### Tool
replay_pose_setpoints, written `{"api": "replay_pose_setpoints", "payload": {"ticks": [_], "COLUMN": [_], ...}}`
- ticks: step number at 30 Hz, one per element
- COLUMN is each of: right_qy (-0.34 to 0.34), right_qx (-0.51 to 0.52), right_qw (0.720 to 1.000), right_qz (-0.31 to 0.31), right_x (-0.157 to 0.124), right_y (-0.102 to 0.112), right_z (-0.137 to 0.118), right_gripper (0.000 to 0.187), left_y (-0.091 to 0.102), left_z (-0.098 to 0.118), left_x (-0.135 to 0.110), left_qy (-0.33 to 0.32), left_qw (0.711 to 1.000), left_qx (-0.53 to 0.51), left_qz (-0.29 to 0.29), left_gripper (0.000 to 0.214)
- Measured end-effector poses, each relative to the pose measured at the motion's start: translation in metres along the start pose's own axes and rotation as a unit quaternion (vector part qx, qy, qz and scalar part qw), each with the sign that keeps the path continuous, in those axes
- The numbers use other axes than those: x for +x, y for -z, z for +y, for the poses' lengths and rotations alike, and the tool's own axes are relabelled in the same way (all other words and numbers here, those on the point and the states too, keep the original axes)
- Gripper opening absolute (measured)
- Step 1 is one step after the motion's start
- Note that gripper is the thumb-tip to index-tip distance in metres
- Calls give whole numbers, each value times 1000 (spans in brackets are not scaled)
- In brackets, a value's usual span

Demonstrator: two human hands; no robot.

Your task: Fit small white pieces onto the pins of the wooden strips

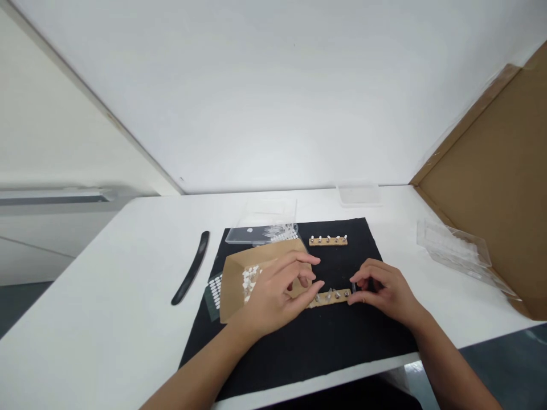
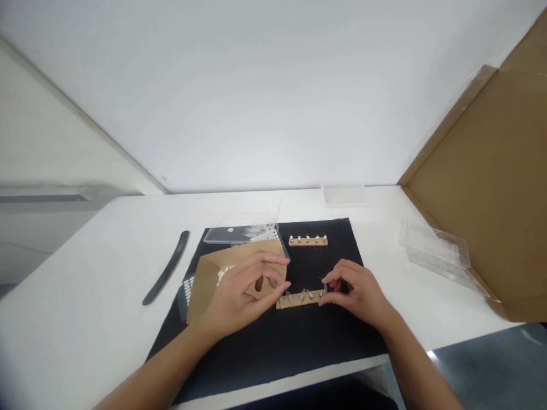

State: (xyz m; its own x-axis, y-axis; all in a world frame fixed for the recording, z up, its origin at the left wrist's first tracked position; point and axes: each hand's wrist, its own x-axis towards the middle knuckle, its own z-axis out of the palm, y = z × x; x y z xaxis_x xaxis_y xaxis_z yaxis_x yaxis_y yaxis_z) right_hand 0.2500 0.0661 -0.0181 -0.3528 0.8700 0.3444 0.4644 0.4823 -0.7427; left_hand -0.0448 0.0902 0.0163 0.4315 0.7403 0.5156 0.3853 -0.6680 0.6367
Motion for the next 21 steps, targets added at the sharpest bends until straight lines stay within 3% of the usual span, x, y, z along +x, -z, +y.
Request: {"api": "replay_pose_setpoints", "payload": {"ticks": [8,21], "right_qy": [-61,-64], "right_qx": [37,43], "right_qw": [996,994], "right_qz": [-58,-72], "right_x": [2,4], "right_y": [-9,-7], "right_z": [9,9], "right_gripper": [39,39], "left_y": [-4,-4], "left_z": [-4,-4], "left_x": [-2,-8], "left_qy": [-111,-116], "left_qw": [991,990], "left_qx": [49,67], "left_qz": [55,44], "left_gripper": [18,15]}}
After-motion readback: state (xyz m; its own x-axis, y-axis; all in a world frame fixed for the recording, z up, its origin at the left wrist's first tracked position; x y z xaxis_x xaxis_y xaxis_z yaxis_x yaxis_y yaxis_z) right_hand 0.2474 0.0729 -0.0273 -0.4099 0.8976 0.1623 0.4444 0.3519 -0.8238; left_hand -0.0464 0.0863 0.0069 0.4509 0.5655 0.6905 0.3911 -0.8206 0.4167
